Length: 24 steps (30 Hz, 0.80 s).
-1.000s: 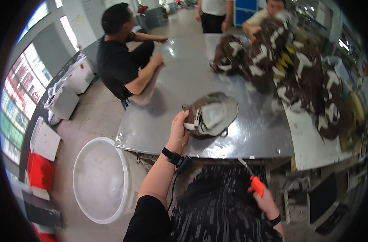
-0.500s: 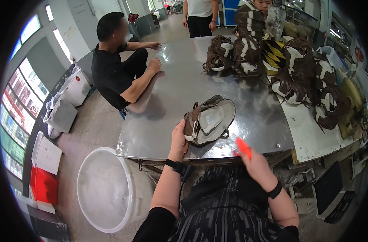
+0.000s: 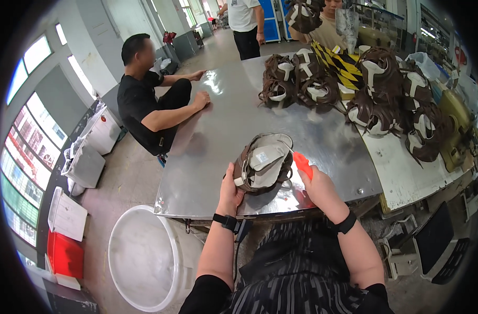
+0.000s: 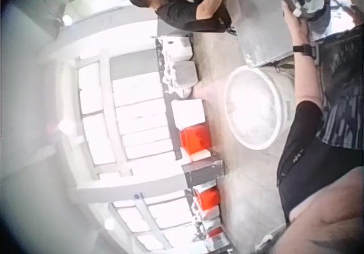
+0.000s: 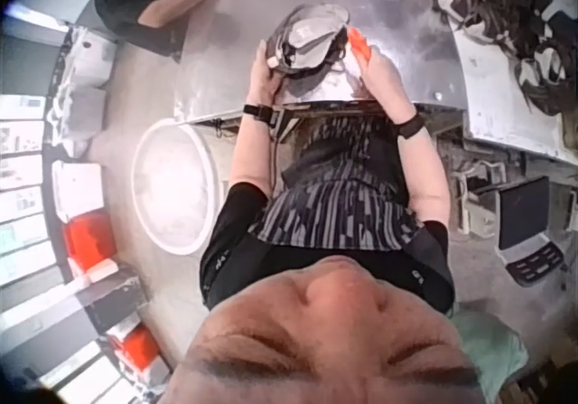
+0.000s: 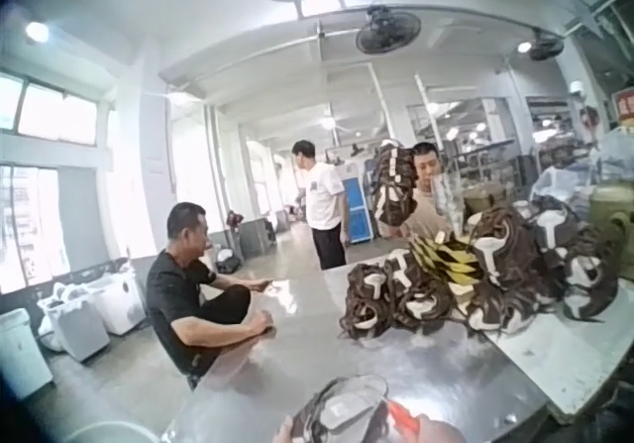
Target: The recorder cleans and inspects shoe upper components at a workstation in a shoe factory.
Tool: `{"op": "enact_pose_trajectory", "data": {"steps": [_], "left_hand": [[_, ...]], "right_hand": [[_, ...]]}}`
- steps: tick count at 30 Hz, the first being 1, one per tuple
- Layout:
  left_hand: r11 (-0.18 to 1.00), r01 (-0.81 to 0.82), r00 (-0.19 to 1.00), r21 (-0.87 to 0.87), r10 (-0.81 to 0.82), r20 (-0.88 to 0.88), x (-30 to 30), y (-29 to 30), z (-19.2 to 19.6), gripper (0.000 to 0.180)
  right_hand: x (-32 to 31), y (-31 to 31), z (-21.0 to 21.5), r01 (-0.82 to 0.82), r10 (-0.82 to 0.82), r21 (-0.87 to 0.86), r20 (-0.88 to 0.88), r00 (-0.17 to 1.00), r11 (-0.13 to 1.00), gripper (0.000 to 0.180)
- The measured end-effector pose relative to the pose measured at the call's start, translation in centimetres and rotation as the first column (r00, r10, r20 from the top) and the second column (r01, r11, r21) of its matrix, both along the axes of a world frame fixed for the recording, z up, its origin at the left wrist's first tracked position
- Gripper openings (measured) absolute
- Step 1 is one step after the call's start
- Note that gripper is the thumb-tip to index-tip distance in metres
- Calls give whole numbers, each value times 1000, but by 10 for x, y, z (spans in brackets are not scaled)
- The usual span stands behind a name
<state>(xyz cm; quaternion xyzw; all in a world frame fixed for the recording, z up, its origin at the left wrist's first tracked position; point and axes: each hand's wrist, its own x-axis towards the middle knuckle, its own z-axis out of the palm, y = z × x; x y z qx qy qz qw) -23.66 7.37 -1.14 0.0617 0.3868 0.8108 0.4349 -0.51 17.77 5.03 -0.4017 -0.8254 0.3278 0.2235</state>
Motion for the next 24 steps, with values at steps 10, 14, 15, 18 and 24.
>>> {"op": "enact_pose_trajectory", "data": {"steps": [10, 14, 15, 18, 24], "left_hand": [[990, 47, 998, 134, -40, -54, -8, -5, 9, 37], [993, -116, 619, -39, 42, -784, -19, -11, 43, 29], [993, -114, 620, -32, 46, -783, -15, -5, 53, 29], [944, -328, -160, -37, -94, -983, -10, 0, 70, 21], [948, -317, -543, -30, -207, -814, -27, 6, 43, 21]], "right_hand": [[79, -39, -38, -410, 208, -491, -414, 886, 769, 32], [125, -44, -51, -295, 41, -627, -387, 921, 721, 30], [134, -44, -54, -251, 8, -645, -356, 935, 721, 31], [148, -47, -64, -205, -68, -671, -357, 932, 713, 31], [144, -53, -79, -234, -99, -693, -404, 909, 682, 32]]}}
